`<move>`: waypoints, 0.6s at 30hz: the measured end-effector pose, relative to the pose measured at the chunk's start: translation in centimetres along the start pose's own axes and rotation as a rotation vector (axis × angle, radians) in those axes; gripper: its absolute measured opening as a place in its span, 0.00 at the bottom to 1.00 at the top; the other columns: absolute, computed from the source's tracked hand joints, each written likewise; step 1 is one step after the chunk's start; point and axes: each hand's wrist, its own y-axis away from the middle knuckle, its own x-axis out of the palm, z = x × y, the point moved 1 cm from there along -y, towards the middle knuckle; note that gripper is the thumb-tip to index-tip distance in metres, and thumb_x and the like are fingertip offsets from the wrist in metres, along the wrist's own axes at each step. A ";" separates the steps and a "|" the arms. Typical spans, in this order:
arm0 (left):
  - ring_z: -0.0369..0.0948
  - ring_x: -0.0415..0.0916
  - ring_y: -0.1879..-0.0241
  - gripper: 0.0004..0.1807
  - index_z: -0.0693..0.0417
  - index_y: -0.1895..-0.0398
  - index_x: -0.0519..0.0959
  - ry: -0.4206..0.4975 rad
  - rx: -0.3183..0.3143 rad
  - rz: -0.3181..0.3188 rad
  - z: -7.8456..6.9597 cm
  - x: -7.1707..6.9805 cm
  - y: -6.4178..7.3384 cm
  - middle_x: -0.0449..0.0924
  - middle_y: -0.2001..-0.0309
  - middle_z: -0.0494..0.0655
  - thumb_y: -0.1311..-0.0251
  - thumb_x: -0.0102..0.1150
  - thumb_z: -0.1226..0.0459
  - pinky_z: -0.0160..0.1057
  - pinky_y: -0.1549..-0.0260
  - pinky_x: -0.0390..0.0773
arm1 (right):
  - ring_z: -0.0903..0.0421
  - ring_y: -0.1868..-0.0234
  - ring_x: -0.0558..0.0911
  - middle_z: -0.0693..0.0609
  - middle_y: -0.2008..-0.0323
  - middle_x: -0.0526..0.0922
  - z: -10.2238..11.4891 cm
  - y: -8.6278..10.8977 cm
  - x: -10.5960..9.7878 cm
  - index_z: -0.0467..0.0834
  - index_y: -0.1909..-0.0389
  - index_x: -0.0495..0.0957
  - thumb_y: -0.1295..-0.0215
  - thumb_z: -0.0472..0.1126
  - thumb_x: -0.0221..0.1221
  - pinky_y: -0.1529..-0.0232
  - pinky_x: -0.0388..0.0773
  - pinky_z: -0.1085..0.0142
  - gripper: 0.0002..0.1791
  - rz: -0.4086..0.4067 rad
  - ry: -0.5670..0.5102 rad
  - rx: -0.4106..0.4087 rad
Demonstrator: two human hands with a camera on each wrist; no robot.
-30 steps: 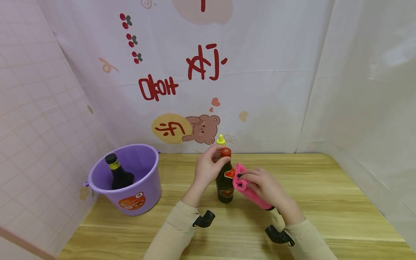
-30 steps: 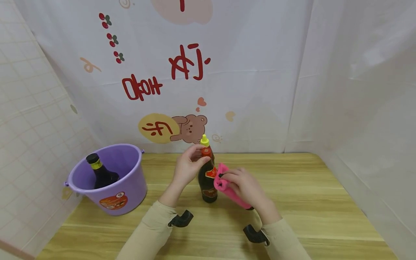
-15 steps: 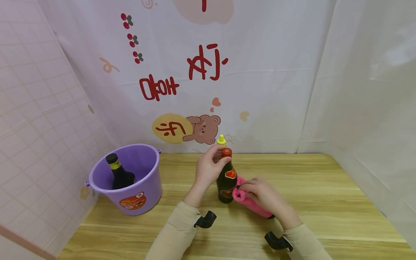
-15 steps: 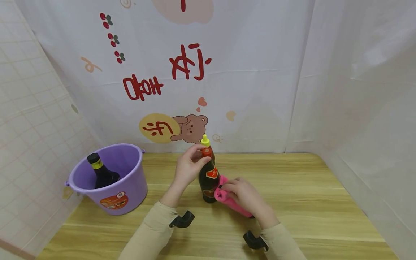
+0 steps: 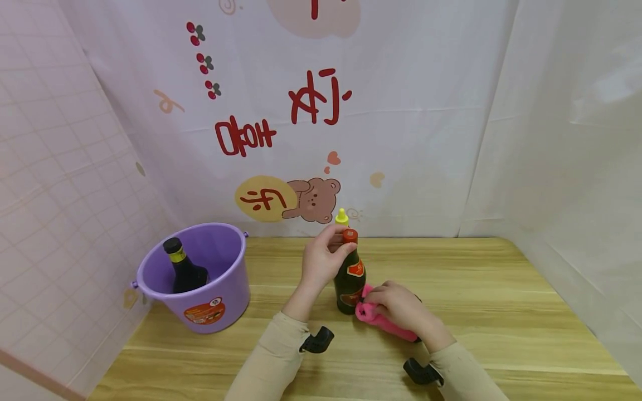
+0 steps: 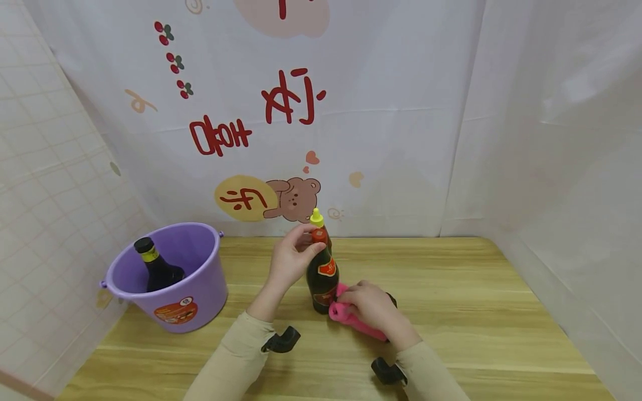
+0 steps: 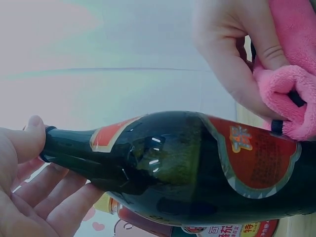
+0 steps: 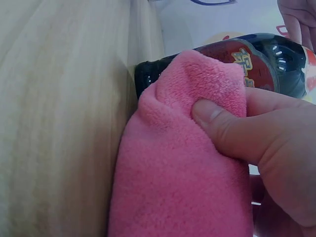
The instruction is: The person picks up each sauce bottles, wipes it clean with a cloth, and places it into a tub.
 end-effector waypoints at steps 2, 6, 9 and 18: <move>0.38 0.84 0.64 0.17 0.48 0.50 0.81 -0.003 0.000 0.000 0.0 0.0 0.0 0.87 0.60 0.44 0.42 0.71 0.60 0.38 0.61 0.82 | 0.58 0.65 0.77 0.61 0.65 0.84 0.1 0.0 -0.1 0.53 0.66 0.84 0.46 0.33 0.71 0.62 0.77 0.62 0.12 0.025 0.006 0.008; 0.37 0.84 0.64 0.17 0.48 0.50 0.81 -0.012 0.001 0.001 0.1 -0.1 0.1 0.87 0.60 0.44 0.42 0.71 0.59 0.38 0.61 0.82 | 0.59 0.65 0.78 0.62 0.65 0.84 0.2 0.1 -0.7 0.52 0.66 0.85 0.47 0.32 0.71 0.63 0.76 0.62 0.12 0.031 0.019 -0.003; 0.37 0.84 0.64 0.17 0.48 0.50 0.81 -0.015 0.005 0.004 0.2 -0.1 0.1 0.87 0.60 0.43 0.43 0.71 0.59 0.38 0.60 0.81 | 0.58 0.65 0.79 0.60 0.66 0.84 0.2 0.3 -1.8 0.51 0.66 0.84 0.49 0.30 0.71 0.62 0.77 0.61 0.14 -0.012 0.027 -0.039; 0.38 0.84 0.63 0.17 0.48 0.51 0.81 -0.014 -0.005 0.010 0.1 -0.1 0.0 0.87 0.59 0.44 0.42 0.71 0.58 0.38 0.60 0.82 | 0.47 0.56 0.81 0.50 0.56 0.86 0.3 0.0 -6.8 0.44 0.58 0.85 0.50 0.26 0.71 0.56 0.79 0.53 0.18 -0.225 0.007 -0.106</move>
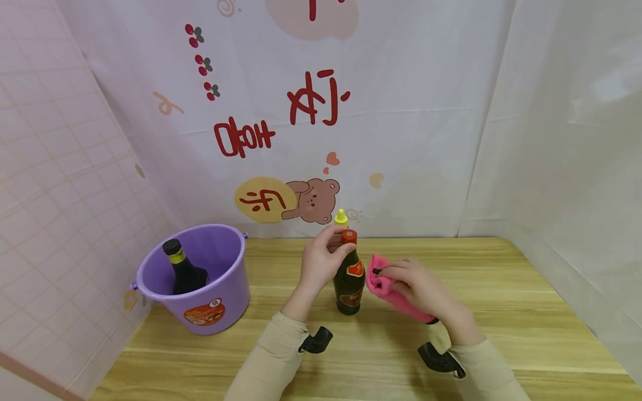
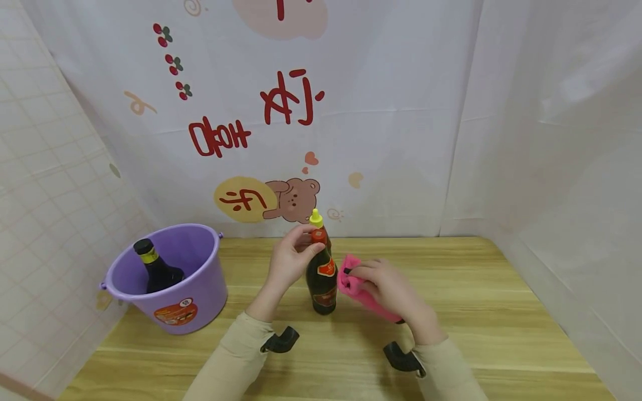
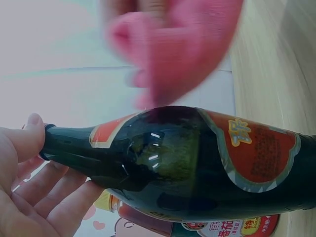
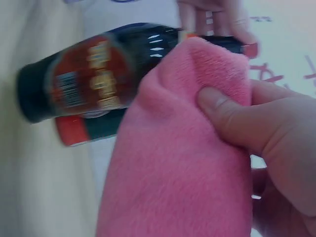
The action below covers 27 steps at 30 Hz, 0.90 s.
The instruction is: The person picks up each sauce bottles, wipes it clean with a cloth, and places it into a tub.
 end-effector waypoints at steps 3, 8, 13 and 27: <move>0.39 0.84 0.63 0.17 0.48 0.50 0.81 -0.005 0.001 0.004 0.0 0.0 0.0 0.87 0.59 0.45 0.42 0.71 0.59 0.38 0.60 0.82 | 0.46 0.54 0.81 0.49 0.54 0.85 0.2 -1.2 -1.1 0.43 0.56 0.84 0.52 0.26 0.71 0.55 0.79 0.51 0.20 -0.065 0.003 -0.026; 0.39 0.84 0.63 0.18 0.49 0.50 0.80 -0.005 0.007 0.006 0.1 0.0 0.0 0.87 0.59 0.46 0.42 0.71 0.59 0.37 0.60 0.82 | 0.45 0.51 0.80 0.47 0.51 0.84 0.9 -3.2 -2.1 0.43 0.54 0.84 0.53 0.25 0.71 0.54 0.79 0.49 0.23 -0.134 0.009 -0.074; 0.39 0.84 0.62 0.18 0.49 0.50 0.80 0.009 0.024 0.006 0.2 0.1 0.0 0.87 0.58 0.46 0.42 0.71 0.59 0.36 0.60 0.82 | 0.44 0.50 0.79 0.46 0.51 0.84 1.4 -4.5 -2.0 0.43 0.54 0.84 0.52 0.26 0.71 0.53 0.79 0.48 0.22 -0.142 0.002 -0.092; 0.39 0.84 0.62 0.17 0.48 0.50 0.80 -0.009 0.020 -0.002 0.0 0.0 0.1 0.87 0.59 0.46 0.42 0.71 0.58 0.37 0.60 0.82 | 0.45 0.52 0.80 0.49 0.53 0.85 1.2 -3.5 -0.2 0.45 0.56 0.85 0.46 0.31 0.71 0.53 0.80 0.51 0.16 -0.061 0.001 -0.007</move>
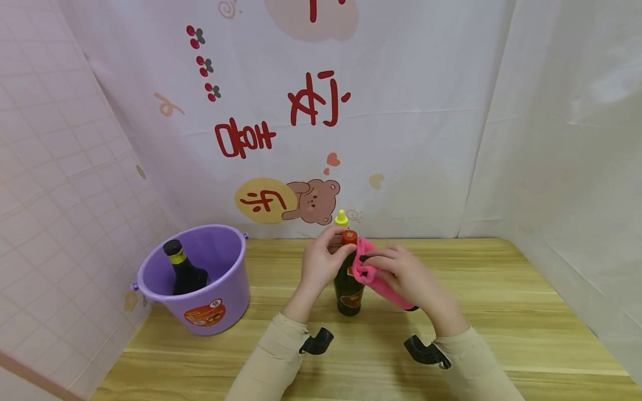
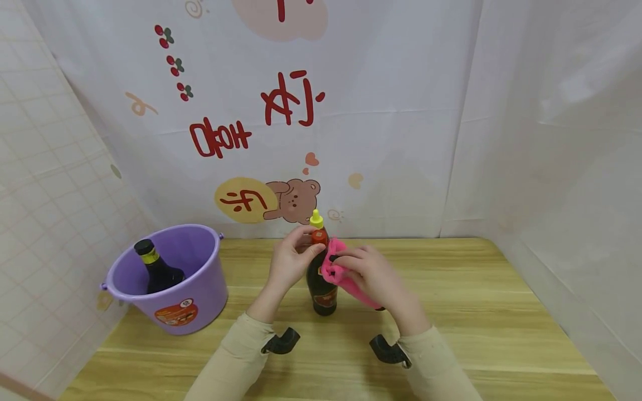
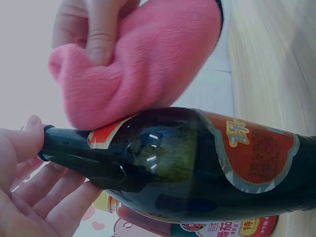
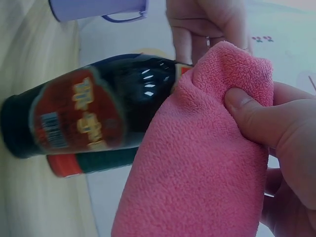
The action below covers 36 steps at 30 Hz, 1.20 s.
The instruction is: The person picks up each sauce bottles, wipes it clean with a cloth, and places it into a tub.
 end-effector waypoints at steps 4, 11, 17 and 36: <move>0.39 0.84 0.63 0.17 0.48 0.50 0.80 -0.005 0.004 -0.005 0.1 0.0 0.0 0.87 0.59 0.46 0.42 0.71 0.58 0.39 0.61 0.82 | 0.46 0.53 0.80 0.50 0.54 0.85 -0.2 1.2 0.6 0.46 0.56 0.86 0.47 0.31 0.71 0.54 0.80 0.52 0.16 0.016 0.011 0.028; 0.39 0.84 0.63 0.18 0.47 0.49 0.80 -0.003 -0.014 -0.007 0.0 0.0 0.0 0.87 0.59 0.45 0.42 0.71 0.58 0.39 0.60 0.82 | 0.47 0.53 0.81 0.49 0.55 0.85 -0.8 3.2 1.9 0.43 0.57 0.85 0.49 0.29 0.71 0.55 0.80 0.51 0.17 -0.009 0.004 0.026; 0.39 0.84 0.62 0.18 0.48 0.49 0.80 -0.003 -0.014 -0.011 -0.1 0.0 0.1 0.87 0.58 0.45 0.42 0.71 0.58 0.39 0.60 0.82 | 0.48 0.53 0.80 0.51 0.55 0.85 -1.1 4.2 2.7 0.44 0.57 0.85 0.49 0.29 0.71 0.55 0.80 0.52 0.17 -0.013 0.002 0.025; 0.39 0.85 0.61 0.18 0.50 0.50 0.80 0.011 0.007 -0.028 -0.1 0.1 0.1 0.87 0.59 0.46 0.43 0.72 0.60 0.36 0.60 0.82 | 0.50 0.58 0.81 0.54 0.58 0.86 -1.1 5.7 5.2 0.49 0.61 0.85 0.47 0.30 0.71 0.57 0.80 0.55 0.15 0.129 0.023 0.060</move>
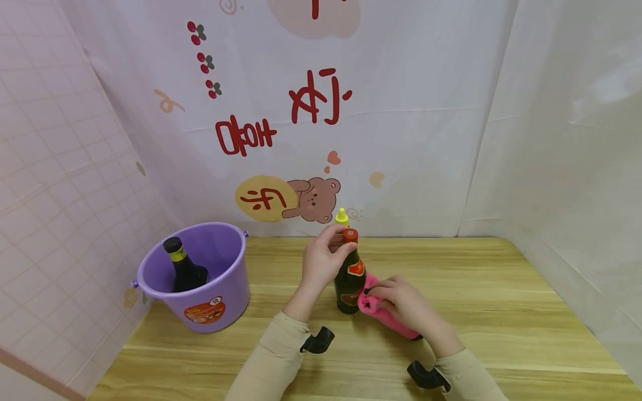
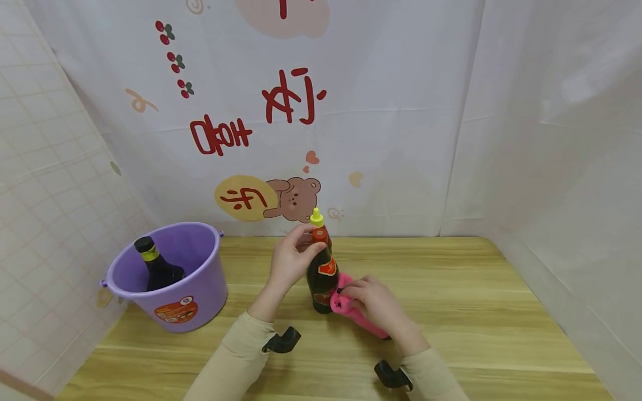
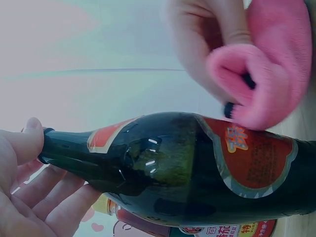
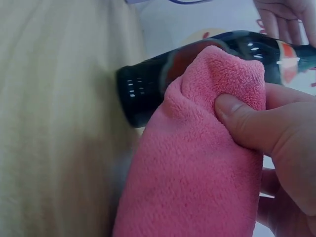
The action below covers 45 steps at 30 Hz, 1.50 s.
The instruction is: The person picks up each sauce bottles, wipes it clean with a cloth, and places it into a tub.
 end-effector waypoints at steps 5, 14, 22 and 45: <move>0.39 0.85 0.62 0.18 0.49 0.50 0.81 -0.004 -0.006 0.003 0.0 0.0 0.0 0.87 0.59 0.46 0.42 0.71 0.59 0.37 0.61 0.82 | 0.53 0.62 0.79 0.58 0.62 0.85 0.1 0.0 1.1 0.51 0.64 0.85 0.48 0.33 0.72 0.60 0.80 0.59 0.13 0.072 0.003 0.042; 0.39 0.83 0.61 0.18 0.47 0.49 0.80 0.041 -0.012 0.074 0.9 -0.4 -0.3 0.86 0.58 0.44 0.42 0.70 0.59 0.41 0.58 0.81 | 0.56 0.63 0.78 0.62 0.64 0.85 0.2 0.1 1.5 0.53 0.65 0.84 0.47 0.34 0.72 0.62 0.79 0.61 0.12 0.111 -0.002 0.084; 0.42 0.80 0.50 0.25 0.50 0.37 0.74 0.169 -0.015 0.231 1.7 -1.2 -1.0 0.83 0.50 0.48 0.37 0.66 0.60 0.44 0.51 0.79 | 0.57 0.63 0.78 0.63 0.64 0.85 0.2 0.4 1.0 0.53 0.65 0.84 0.45 0.36 0.71 0.60 0.78 0.61 0.10 0.115 -0.021 0.083; 0.48 0.79 0.51 0.18 0.60 0.40 0.76 0.314 -0.031 0.459 2.2 -2.3 -3.2 0.81 0.49 0.57 0.31 0.58 0.66 0.45 0.54 0.81 | 0.48 0.55 0.81 0.52 0.57 0.86 -0.8 0.4 -3.5 0.45 0.58 0.85 0.50 0.28 0.71 0.56 0.80 0.53 0.18 -0.084 -0.014 0.000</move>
